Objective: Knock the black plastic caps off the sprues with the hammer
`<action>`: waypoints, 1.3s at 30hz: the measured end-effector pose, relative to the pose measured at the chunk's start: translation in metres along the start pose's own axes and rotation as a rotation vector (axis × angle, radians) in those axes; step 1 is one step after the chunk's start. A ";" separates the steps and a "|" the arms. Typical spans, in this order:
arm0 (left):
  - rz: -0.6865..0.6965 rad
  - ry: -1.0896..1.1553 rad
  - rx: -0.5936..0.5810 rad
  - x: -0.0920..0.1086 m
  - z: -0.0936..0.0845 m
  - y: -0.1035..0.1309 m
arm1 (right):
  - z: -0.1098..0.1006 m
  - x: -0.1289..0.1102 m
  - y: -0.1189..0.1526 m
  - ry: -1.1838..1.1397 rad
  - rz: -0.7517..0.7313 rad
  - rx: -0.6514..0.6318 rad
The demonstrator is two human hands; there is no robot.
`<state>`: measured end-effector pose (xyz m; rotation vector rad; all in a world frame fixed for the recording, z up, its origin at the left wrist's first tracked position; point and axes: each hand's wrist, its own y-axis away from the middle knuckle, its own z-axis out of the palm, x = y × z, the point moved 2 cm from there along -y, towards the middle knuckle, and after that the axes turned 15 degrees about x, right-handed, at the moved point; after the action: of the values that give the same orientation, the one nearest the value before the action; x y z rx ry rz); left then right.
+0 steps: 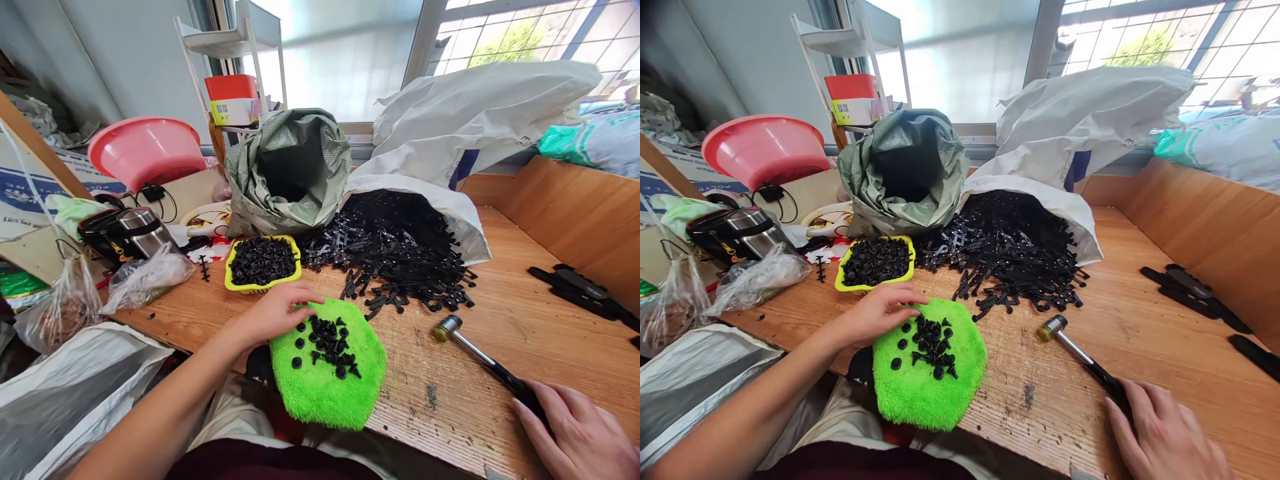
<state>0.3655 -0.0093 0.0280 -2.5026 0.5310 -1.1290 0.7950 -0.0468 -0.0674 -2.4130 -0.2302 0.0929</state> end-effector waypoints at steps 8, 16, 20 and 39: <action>-0.037 -0.129 -0.104 -0.010 0.015 -0.011 | -0.006 -0.012 -0.002 0.076 -0.046 0.073; -0.221 -0.150 0.055 -0.016 0.007 -0.003 | -0.010 -0.030 -0.017 0.162 -0.012 0.003; -0.085 -0.180 0.051 0.010 0.023 -0.041 | -0.012 -0.035 -0.016 0.166 0.011 0.006; -0.152 0.052 0.030 0.035 0.043 -0.096 | -0.009 -0.027 -0.011 0.080 0.057 0.043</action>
<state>0.4389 0.0651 0.0669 -2.5289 0.3385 -1.2506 0.7680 -0.0491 -0.0533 -2.3757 -0.1213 0.0266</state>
